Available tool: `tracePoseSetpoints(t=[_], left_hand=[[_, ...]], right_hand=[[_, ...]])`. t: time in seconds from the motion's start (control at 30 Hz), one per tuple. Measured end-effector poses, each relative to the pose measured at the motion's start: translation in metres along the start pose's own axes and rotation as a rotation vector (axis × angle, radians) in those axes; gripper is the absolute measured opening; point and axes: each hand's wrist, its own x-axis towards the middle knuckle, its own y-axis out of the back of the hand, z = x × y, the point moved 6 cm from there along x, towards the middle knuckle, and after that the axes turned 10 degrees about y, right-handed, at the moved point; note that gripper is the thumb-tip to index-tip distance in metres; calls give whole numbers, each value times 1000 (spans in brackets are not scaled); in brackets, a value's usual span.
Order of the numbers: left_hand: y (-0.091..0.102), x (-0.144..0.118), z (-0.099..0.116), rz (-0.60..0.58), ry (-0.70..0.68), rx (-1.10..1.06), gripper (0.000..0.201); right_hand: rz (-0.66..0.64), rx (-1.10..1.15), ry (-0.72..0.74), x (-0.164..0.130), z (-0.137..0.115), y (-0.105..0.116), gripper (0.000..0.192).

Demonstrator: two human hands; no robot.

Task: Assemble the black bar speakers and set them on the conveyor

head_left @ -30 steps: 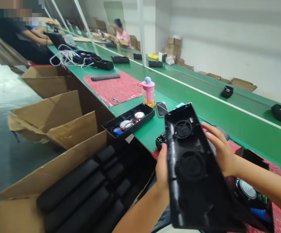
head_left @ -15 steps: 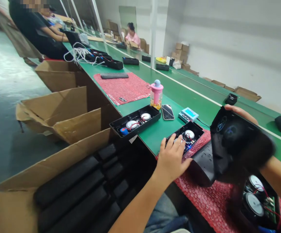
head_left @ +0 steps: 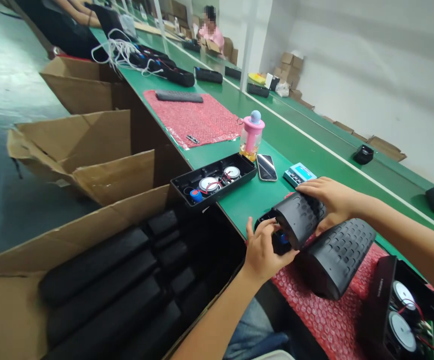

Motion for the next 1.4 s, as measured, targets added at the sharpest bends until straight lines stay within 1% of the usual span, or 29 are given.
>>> tracePoseSetpoints(t=[0.07, 0.1, 0.13, 0.17, 0.23, 0.3, 0.37, 0.57, 0.73, 0.8, 0.9, 0.97, 1.03, 1.07, 1.1, 1.13, 1.17, 1.2, 1.23, 1.27, 1.3, 1.37, 1.4], left_hand=[[5, -7, -4, 114, 11, -9, 83], [6, -10, -7, 138, 39, -31, 94], [5, -12, -12, 132, 79, -67, 104], [4, -15, -16, 100, 127, -112, 111], [-1, -18, -24, 18, 206, -182, 116], [-3, -20, -27, -21, 247, -212, 117], [-3, -19, -28, -30, 252, -218, 116], [0, -16, -26, -14, 240, -238, 110], [-1, -17, -26, -14, 258, -228, 111], [0, -17, -25, -19, 250, -206, 112], [0, -15, -24, -45, 230, -175, 110], [1, -14, -24, -52, 219, -178, 107], [2, -14, -25, -47, 213, -185, 107], [2, -14, -26, -46, 211, -186, 107], [2, -14, -26, -45, 212, -188, 108], [2, -15, -27, -45, 214, -189, 108], [2, -15, -28, -46, 215, -191, 109], [1, -15, -28, -48, 217, -192, 109], [1, -15, -28, -50, 216, -194, 109], [1, -14, -27, -50, 213, -194, 109], [2, -14, -26, -50, 211, -193, 110], [3, -15, -24, -58, 210, -192, 111], [3, -16, -24, -72, 202, -202, 111]], right_hand=[[-42, 26, 21, 10, -2, -6, 92], [-63, 37, 31, 15, -3, -9, 92], [-88, 45, 39, 19, -4, -12, 92], [-113, 50, 43, 22, -3, -16, 94], [-158, 64, 41, 27, -3, -23, 98], [-188, 83, 34, 29, -2, -29, 101], [-200, 88, 30, 29, -1, -31, 103], [-210, 94, 18, 28, 0, -33, 105], [-215, 138, 35, 31, 4, -36, 104], [-206, 181, 43, 31, 6, -41, 107], [-151, 232, 49, 26, 7, -50, 113], [-138, 274, 43, 22, 7, -51, 117], [-142, 318, 14, 18, 8, -41, 119], [-118, 330, -9, 17, 10, -29, 115], [-60, 327, -32, 17, 12, -14, 108], [32, 306, -60, 17, 16, 3, 98], [153, 267, -83, 18, 19, 20, 86], [272, 214, -102, 18, 22, 33, 78], [367, 163, -121, 20, 25, 39, 75], [426, 126, -135, 23, 27, 37, 74], [418, 106, -142, 28, 28, 26, 75], [321, 132, -99, 40, 27, -8, 77], [245, 127, -79, 45, 26, -26, 73]])
